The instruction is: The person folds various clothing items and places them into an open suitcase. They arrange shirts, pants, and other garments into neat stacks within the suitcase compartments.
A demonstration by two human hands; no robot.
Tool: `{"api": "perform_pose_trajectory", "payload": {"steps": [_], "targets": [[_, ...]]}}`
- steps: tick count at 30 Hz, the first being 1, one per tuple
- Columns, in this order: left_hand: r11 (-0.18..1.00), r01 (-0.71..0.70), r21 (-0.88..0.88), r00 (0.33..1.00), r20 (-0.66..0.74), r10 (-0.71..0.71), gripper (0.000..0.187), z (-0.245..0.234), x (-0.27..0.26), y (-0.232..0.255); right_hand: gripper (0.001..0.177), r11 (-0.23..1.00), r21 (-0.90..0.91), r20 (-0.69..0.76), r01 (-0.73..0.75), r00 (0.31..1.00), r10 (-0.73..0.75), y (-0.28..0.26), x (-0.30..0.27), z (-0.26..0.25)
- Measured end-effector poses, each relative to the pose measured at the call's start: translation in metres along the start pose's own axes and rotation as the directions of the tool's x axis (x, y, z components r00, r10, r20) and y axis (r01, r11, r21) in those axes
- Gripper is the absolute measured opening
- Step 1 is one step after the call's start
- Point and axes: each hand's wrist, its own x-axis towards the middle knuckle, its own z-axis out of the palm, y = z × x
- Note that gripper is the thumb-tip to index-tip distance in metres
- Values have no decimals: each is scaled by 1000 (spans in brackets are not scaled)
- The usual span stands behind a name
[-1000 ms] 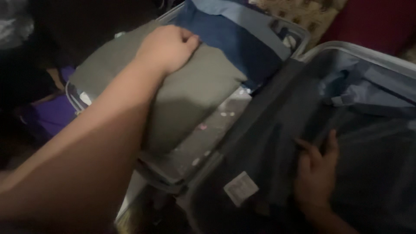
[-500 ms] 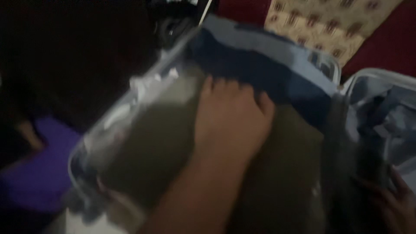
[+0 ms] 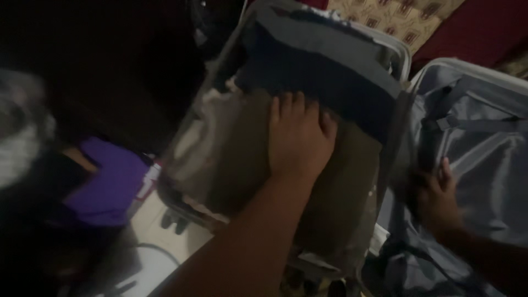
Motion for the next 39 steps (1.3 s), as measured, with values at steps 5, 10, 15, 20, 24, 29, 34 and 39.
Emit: {"api": "perform_pose_trajectory", "payload": {"steps": [5, 10, 15, 20, 24, 29, 34, 39], "targets": [[995, 34, -93, 988, 156, -19, 44, -6, 9, -4, 51, 986, -4, 44, -167, 985, 167, -48, -3, -16], [992, 101, -76, 904, 424, -60, 44, -6, 30, -12, 47, 787, 493, 63, -372, 917, 394, -126, -48, 20], [966, 191, -173, 888, 449, -95, 44, -10, 39, -11, 74, 867, 166, 171, -470, 879, 445, -196, -59, -6], [935, 288, -206, 803, 584, -119, 47, -18, 46, -23, 66, 509, 513, 508, -692, 722, 470, -236, -53, -32], [922, 266, -283, 798, 601, -46, 57, 8, 52, -39, 89, 716, 459, 560, -526, 797, 227, -232, -15, -16], [667, 581, -466, 700, 705, -117, 69, 40, 56, -63, 123, 741, 138, 606, -657, 648, 461, -235, 20, 4], [581, 673, -459, 657, 731, -184, 80, 56, 58, -65, 124, 717, 247, 533, -652, 709, 461, -239, 10, -4], [660, 651, -375, 649, 727, -227, 79, 53, 70, -73, 123, 719, 217, 520, -660, 701, 488, -257, -2, -25]]}}
